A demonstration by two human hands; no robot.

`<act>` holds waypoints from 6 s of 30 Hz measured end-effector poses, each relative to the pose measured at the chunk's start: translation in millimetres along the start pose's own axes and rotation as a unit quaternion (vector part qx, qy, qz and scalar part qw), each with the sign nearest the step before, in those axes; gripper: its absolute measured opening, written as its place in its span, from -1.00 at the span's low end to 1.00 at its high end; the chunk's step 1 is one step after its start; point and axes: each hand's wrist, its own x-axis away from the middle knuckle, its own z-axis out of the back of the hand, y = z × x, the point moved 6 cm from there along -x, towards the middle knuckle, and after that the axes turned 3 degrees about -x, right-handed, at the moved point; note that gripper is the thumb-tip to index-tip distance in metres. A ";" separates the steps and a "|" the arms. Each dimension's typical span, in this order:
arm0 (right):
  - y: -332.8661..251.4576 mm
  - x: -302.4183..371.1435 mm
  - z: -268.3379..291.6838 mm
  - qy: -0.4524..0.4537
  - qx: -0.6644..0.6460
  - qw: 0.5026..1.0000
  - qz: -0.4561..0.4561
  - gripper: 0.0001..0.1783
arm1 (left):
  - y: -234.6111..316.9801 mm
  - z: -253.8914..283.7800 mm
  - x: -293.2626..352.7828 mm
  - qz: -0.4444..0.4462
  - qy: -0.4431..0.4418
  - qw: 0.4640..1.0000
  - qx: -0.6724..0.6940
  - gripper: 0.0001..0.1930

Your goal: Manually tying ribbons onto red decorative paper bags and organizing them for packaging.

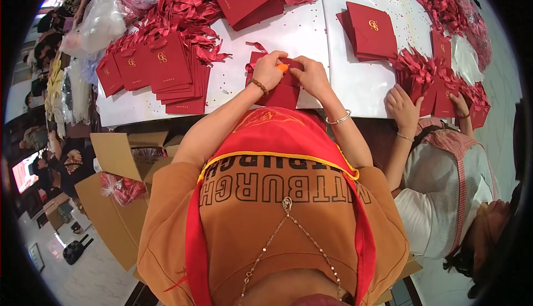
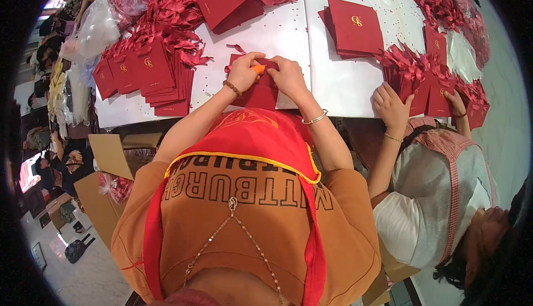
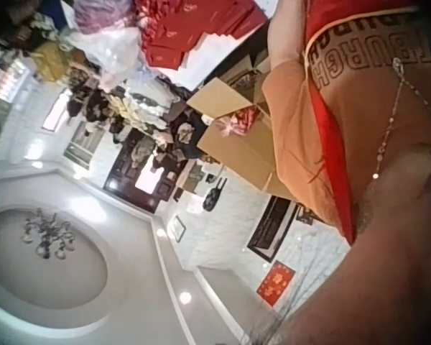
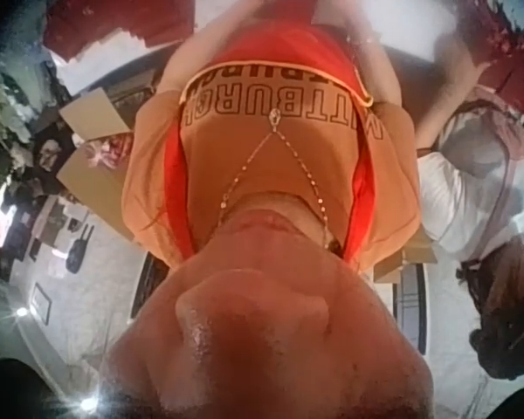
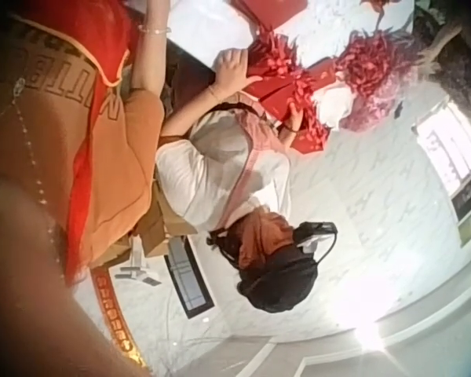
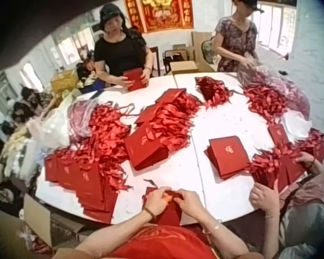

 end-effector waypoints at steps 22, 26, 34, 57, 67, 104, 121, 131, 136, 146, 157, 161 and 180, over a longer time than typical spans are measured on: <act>-23.0 14.4 -0.6 0.066 0.098 0.987 0.108 -0.82 | 26.5 4.6 8.1 -0.073 0.043 0.992 -0.095 -0.86; -19.7 13.6 1.6 0.049 0.071 0.993 0.079 -0.79 | 0.6 -0.1 4.6 0.093 -0.105 0.969 0.204 -0.78; -21.4 18.3 -2.5 0.066 0.051 0.978 0.191 -0.78 | 45.6 22.6 6.7 -0.194 -0.059 0.914 -0.350 -0.81; -45.2 33.6 -8.1 -0.006 0.061 0.972 0.229 -0.80 | 8.8 46.8 -60.6 0.009 -0.125 0.992 0.011 -0.75; -47.4 29.3 -8.4 -0.039 0.036 0.975 0.216 -0.78 | -16.0 55.5 -31.0 0.138 -0.249 0.958 0.033 -0.42; 37.4 11.8 53.4 0.224 -0.285 0.932 0.011 -0.82 | -16.8 86.9 5.9 -0.134 0.119 0.925 -0.336 -0.76; -19.1 -19.8 -13.3 0.107 0.213 0.926 0.294 -0.78 | -25.6 74.1 4.3 -0.292 -0.060 0.921 -0.251 -0.95; -32.9 -16.9 -22.9 0.109 0.315 0.911 0.243 -0.67 | -83.8 124.9 -43.8 -0.060 0.043 0.995 0.071 -0.90; -33.6 -24.7 -28.7 0.082 0.328 0.916 0.217 -0.70 | -53.8 97.8 -31.7 -0.038 0.028 0.995 -0.085 -0.88; -30.9 -37.9 -40.8 -0.022 0.286 0.950 0.125 -0.64 | 7.0 188.7 -89.7 -0.003 0.245 0.896 -0.369 -0.78; -20.0 -33.3 -26.3 0.005 0.213 0.970 0.116 -0.61 | -0.1 185.3 -97.5 -0.106 0.155 0.965 -0.183 -0.80; -3.3 -41.6 -10.6 0.003 0.185 0.981 0.058 -0.58 | 6.3 122.6 -21.0 -0.154 -0.036 0.972 -0.175 -0.84; 3.9 -29.6 3.0 -0.036 0.182 0.982 0.026 -0.53 | -51.9 115.6 -67.4 0.073 0.080 0.901 -0.420 -0.68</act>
